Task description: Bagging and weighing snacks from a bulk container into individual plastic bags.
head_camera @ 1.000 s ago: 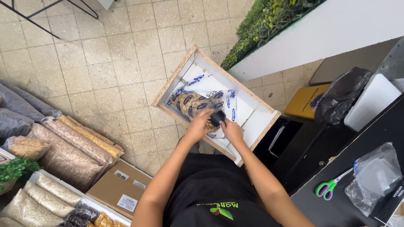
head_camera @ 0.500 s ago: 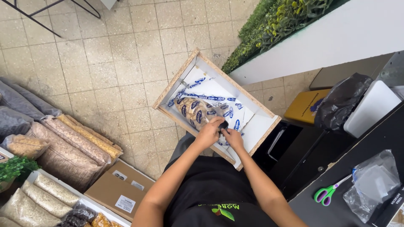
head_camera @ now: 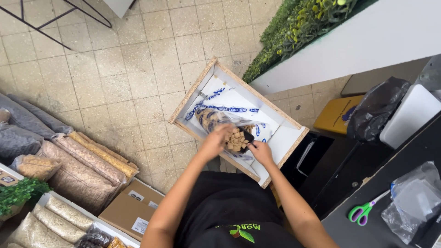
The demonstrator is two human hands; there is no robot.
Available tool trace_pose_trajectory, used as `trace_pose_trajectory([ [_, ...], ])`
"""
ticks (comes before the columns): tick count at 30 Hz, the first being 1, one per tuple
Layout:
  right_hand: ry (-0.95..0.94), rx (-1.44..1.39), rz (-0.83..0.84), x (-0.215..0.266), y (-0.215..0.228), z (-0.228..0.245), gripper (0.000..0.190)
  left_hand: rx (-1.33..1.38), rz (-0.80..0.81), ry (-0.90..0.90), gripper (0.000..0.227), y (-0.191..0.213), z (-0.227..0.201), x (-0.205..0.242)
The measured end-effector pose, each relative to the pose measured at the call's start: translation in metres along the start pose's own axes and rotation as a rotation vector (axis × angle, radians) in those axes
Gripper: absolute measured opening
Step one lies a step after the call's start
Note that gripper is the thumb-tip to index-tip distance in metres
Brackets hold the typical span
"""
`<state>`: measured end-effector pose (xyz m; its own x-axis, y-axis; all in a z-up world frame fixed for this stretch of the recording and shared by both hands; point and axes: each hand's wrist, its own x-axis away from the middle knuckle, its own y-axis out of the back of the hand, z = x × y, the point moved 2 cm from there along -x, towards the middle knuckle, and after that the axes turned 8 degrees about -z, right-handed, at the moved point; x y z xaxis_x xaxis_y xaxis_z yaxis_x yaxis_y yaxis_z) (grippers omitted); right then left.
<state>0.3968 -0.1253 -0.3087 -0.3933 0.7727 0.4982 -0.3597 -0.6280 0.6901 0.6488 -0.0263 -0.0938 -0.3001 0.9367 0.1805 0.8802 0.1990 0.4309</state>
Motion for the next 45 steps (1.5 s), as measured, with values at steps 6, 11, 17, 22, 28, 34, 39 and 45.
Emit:
trace_pose_trajectory([
  [6, -0.039, 0.064, 0.018, 0.006, 0.018, 0.022, 0.036, -0.112, 0.023, 0.095, 0.065, 0.024, 0.034, 0.0],
  [11, 0.023, 0.148, 0.09, 0.011, 0.029, 0.05, 0.041, -0.16, 0.069, 0.111, 0.067, 0.023, 0.031, 0.003],
  [17, 0.026, 0.168, 0.124, 0.003, 0.018, 0.035, 0.042, -0.174, 0.07, 0.123, 0.07, 0.022, 0.037, 0.002],
  [22, 0.01, 0.212, 0.12, 0.011, 0.026, 0.05, 0.045, -0.184, 0.064, 0.131, 0.07, 0.029, 0.026, 0.008],
  [28, 0.027, 0.231, 0.127, 0.013, 0.024, 0.041, 0.046, -0.17, 0.056, 0.131, 0.075, 0.026, 0.031, 0.008],
  [34, 0.003, 0.1, 0.117, 0.004, 0.011, 0.024, 0.043, -0.171, 0.08, 0.174, 0.078, 0.035, 0.023, 0.009],
  [39, -0.033, 0.087, 0.076, -0.002, 0.006, 0.008, 0.043, -0.2, 0.088, 0.181, 0.077, 0.033, 0.023, 0.009],
  [45, 0.009, -0.006, 0.016, 0.006, 0.008, 0.01, 0.041, -0.272, 0.12, 0.17, 0.075, 0.032, 0.029, 0.007],
])
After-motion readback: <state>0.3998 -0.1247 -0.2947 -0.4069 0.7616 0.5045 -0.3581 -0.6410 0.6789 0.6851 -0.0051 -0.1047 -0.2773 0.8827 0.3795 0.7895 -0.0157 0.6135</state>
